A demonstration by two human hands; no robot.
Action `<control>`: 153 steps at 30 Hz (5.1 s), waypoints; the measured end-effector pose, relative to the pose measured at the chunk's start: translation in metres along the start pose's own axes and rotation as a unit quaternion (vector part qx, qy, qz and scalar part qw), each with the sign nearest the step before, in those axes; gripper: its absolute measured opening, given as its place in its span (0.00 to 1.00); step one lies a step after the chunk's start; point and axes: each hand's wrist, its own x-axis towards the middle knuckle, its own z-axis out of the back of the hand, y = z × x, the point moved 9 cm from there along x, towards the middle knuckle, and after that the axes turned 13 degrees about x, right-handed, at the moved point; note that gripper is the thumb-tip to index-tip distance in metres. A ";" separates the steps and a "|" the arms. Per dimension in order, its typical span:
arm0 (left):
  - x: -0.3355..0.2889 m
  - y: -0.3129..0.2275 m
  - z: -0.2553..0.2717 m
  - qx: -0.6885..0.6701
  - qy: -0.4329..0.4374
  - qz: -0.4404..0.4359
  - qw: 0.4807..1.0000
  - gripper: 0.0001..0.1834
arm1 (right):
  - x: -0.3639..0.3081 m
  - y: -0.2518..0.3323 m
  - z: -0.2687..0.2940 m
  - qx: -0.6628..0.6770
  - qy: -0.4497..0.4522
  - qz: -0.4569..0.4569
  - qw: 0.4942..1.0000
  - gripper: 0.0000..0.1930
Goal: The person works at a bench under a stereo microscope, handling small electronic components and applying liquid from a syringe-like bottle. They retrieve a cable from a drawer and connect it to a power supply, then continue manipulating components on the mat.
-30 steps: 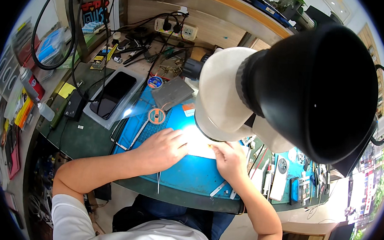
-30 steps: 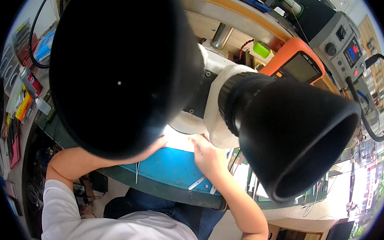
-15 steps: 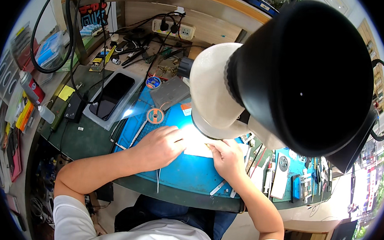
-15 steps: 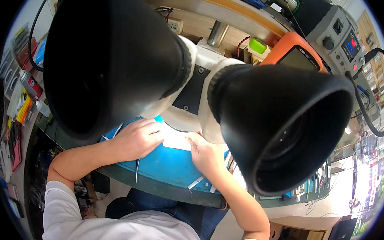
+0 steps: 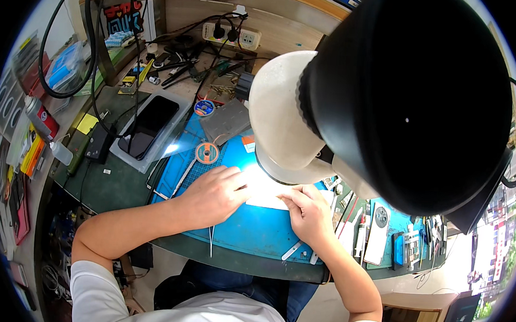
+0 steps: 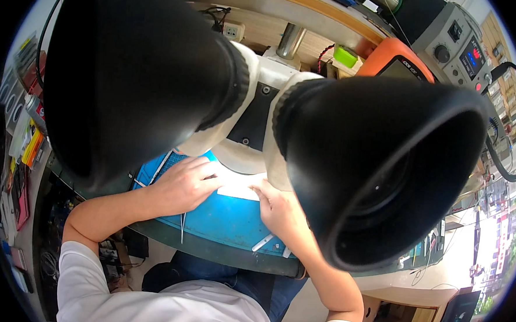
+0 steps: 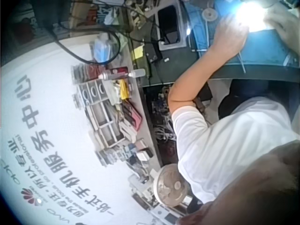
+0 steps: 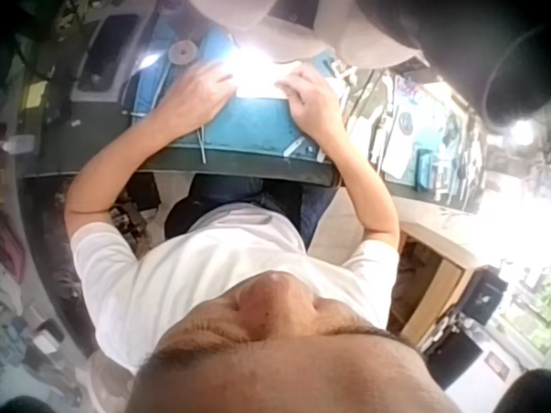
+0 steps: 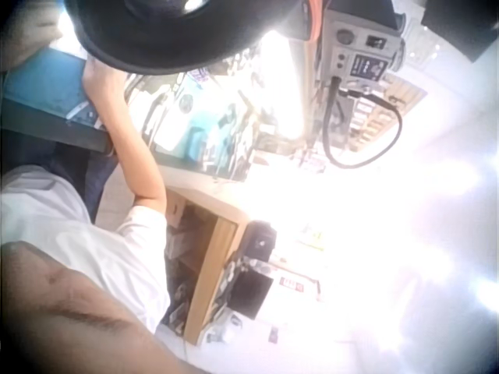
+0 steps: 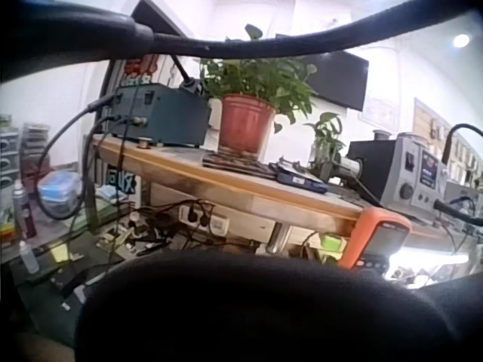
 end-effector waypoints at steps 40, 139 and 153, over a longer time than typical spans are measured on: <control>-0.001 -0.002 0.003 0.004 0.017 -0.006 1.000 0.13 | 0.000 0.011 -0.003 -0.078 0.002 0.079 0.994 0.06; 0.022 0.015 0.007 -0.155 -0.041 0.102 0.982 0.13 | -0.001 0.006 0.034 -0.131 -0.089 0.068 0.985 0.07; 0.008 0.032 0.010 0.014 -0.096 0.064 0.993 0.11 | 0.000 -0.010 0.033 0.005 -0.074 -0.027 0.997 0.04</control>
